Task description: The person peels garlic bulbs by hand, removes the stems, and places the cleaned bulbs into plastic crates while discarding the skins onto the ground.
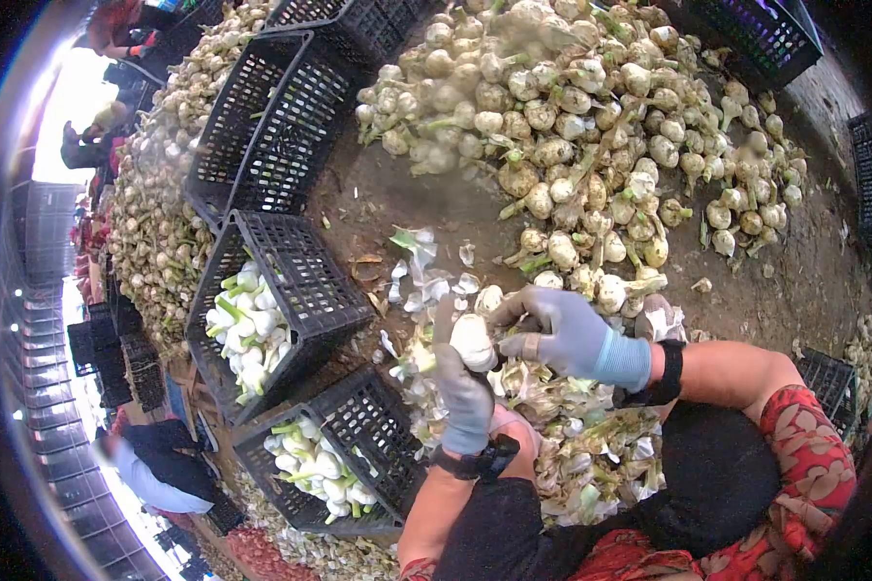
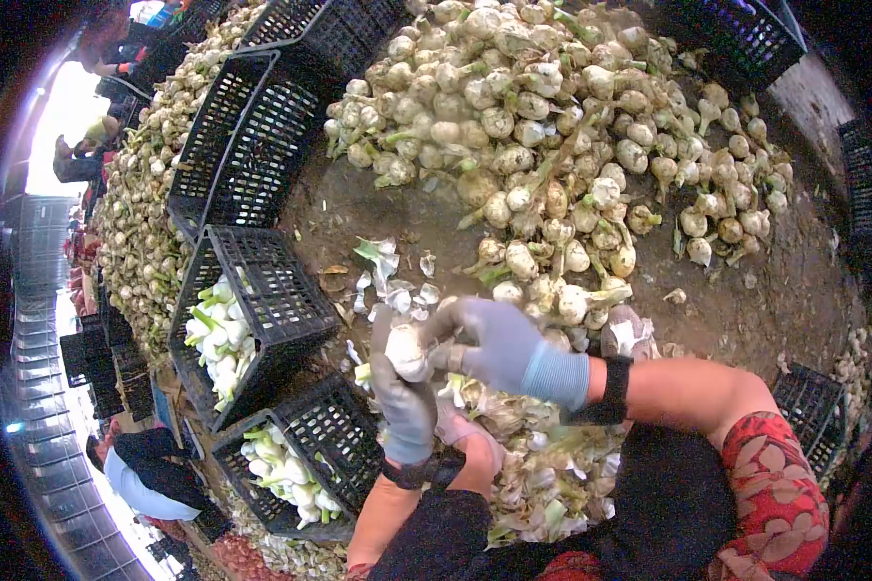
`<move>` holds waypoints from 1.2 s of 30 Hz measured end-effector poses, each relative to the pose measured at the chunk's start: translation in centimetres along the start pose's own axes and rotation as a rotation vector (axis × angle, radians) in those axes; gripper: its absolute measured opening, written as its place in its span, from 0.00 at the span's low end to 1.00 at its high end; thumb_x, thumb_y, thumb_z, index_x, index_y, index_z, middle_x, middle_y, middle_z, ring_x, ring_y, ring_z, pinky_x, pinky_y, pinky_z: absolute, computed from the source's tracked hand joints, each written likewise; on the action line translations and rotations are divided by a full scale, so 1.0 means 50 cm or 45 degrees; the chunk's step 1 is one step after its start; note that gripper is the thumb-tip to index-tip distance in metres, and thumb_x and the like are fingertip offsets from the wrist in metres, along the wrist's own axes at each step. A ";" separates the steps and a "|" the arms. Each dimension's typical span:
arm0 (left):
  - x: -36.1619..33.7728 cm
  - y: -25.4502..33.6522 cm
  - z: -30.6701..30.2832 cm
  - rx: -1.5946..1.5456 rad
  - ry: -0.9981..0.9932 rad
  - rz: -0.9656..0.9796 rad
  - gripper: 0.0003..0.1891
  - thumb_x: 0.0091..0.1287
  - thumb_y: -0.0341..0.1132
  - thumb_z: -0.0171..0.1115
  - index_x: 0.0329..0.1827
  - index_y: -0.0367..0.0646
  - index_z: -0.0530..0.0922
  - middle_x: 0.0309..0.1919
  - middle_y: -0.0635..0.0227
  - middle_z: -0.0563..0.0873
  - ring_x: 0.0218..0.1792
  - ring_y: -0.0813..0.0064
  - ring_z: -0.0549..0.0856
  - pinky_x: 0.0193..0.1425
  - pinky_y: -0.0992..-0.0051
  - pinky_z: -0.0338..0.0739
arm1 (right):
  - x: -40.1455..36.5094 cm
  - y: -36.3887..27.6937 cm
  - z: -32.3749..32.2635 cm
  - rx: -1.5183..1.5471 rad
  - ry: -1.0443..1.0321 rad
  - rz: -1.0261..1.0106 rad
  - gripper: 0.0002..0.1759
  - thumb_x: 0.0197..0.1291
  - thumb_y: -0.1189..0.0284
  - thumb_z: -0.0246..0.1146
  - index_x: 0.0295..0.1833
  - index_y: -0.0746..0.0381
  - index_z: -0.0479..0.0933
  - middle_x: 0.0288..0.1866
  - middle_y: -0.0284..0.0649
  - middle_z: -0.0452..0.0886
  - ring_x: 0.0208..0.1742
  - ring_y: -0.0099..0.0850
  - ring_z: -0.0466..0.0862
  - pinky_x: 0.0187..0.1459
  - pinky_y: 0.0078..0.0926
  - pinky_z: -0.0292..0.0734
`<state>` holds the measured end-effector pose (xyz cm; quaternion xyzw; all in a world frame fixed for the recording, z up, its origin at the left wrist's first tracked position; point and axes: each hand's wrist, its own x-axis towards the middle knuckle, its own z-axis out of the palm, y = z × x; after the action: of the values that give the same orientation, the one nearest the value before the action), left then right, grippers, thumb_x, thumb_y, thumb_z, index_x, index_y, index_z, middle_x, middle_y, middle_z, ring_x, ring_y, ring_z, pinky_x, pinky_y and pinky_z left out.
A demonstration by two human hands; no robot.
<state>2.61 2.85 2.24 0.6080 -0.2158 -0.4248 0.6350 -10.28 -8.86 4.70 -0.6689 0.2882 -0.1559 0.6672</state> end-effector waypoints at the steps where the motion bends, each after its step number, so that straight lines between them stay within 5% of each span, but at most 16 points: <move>1: -0.002 -0.013 -0.009 0.379 0.072 0.137 0.23 0.76 0.37 0.40 0.70 0.35 0.64 0.59 0.57 0.79 0.52 0.69 0.81 0.54 0.75 0.75 | -0.004 0.003 0.006 -0.001 0.002 -0.002 0.17 0.61 0.67 0.66 0.51 0.65 0.78 0.41 0.40 0.84 0.43 0.26 0.83 0.44 0.24 0.78; 5: -0.033 -0.052 -0.038 0.730 0.064 0.027 0.16 0.75 0.35 0.45 0.57 0.32 0.70 0.51 0.62 0.78 0.49 0.71 0.78 0.54 0.74 0.74 | -0.005 -0.001 0.013 -0.127 0.064 0.011 0.23 0.55 0.64 0.71 0.53 0.66 0.78 0.46 0.42 0.84 0.45 0.28 0.82 0.50 0.26 0.76; 6: -0.031 -0.057 -0.024 0.441 0.177 0.084 0.13 0.75 0.34 0.46 0.53 0.33 0.72 0.46 0.63 0.79 0.46 0.72 0.77 0.52 0.73 0.74 | -0.005 -0.002 0.013 0.049 0.030 0.059 0.23 0.54 0.64 0.73 0.51 0.66 0.78 0.44 0.40 0.84 0.44 0.27 0.82 0.49 0.25 0.76; 11: -0.028 -0.030 -0.015 0.342 0.042 0.167 0.15 0.73 0.33 0.47 0.57 0.34 0.71 0.47 0.60 0.79 0.50 0.67 0.79 0.53 0.71 0.74 | 0.008 -0.005 0.010 0.523 0.019 0.224 0.20 0.52 0.65 0.75 0.45 0.64 0.78 0.38 0.35 0.82 0.39 0.21 0.80 0.39 0.20 0.76; 13: -0.014 -0.021 -0.001 -0.376 0.062 -0.116 0.19 0.73 0.38 0.45 0.60 0.36 0.70 0.51 0.59 0.79 0.54 0.66 0.79 0.57 0.68 0.73 | 0.010 -0.022 -0.012 0.664 -0.201 0.527 0.17 0.54 0.64 0.74 0.41 0.62 0.76 0.35 0.32 0.80 0.34 0.17 0.79 0.32 0.15 0.75; 16: -0.001 -0.006 -0.007 -0.408 -0.089 -0.106 0.22 0.72 0.44 0.45 0.62 0.38 0.69 0.53 0.59 0.78 0.55 0.67 0.79 0.61 0.67 0.72 | 0.010 0.011 -0.010 0.948 -0.187 0.507 0.19 0.56 0.60 0.71 0.43 0.62 0.76 0.33 0.31 0.81 0.30 0.17 0.80 0.30 0.14 0.75; 20: 0.002 0.005 0.011 -0.321 -0.059 -0.037 0.30 0.65 0.50 0.57 0.61 0.34 0.69 0.54 0.61 0.77 0.56 0.70 0.76 0.64 0.68 0.68 | 0.012 0.005 -0.013 0.944 -0.187 0.514 0.18 0.59 0.60 0.69 0.43 0.63 0.76 0.33 0.32 0.81 0.32 0.19 0.82 0.28 0.15 0.75; 36: 0.003 0.001 0.014 -0.417 -0.033 -0.157 0.30 0.66 0.50 0.55 0.61 0.33 0.69 0.57 0.57 0.77 0.56 0.68 0.77 0.63 0.67 0.69 | 0.010 -0.005 -0.020 0.881 -0.152 0.504 0.12 0.63 0.64 0.63 0.40 0.63 0.78 0.34 0.35 0.83 0.32 0.24 0.84 0.32 0.20 0.78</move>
<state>2.18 2.30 2.37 0.5029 -0.1141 -0.5003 0.6956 -10.45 -9.99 4.94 -0.3443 0.3025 -0.0731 0.8858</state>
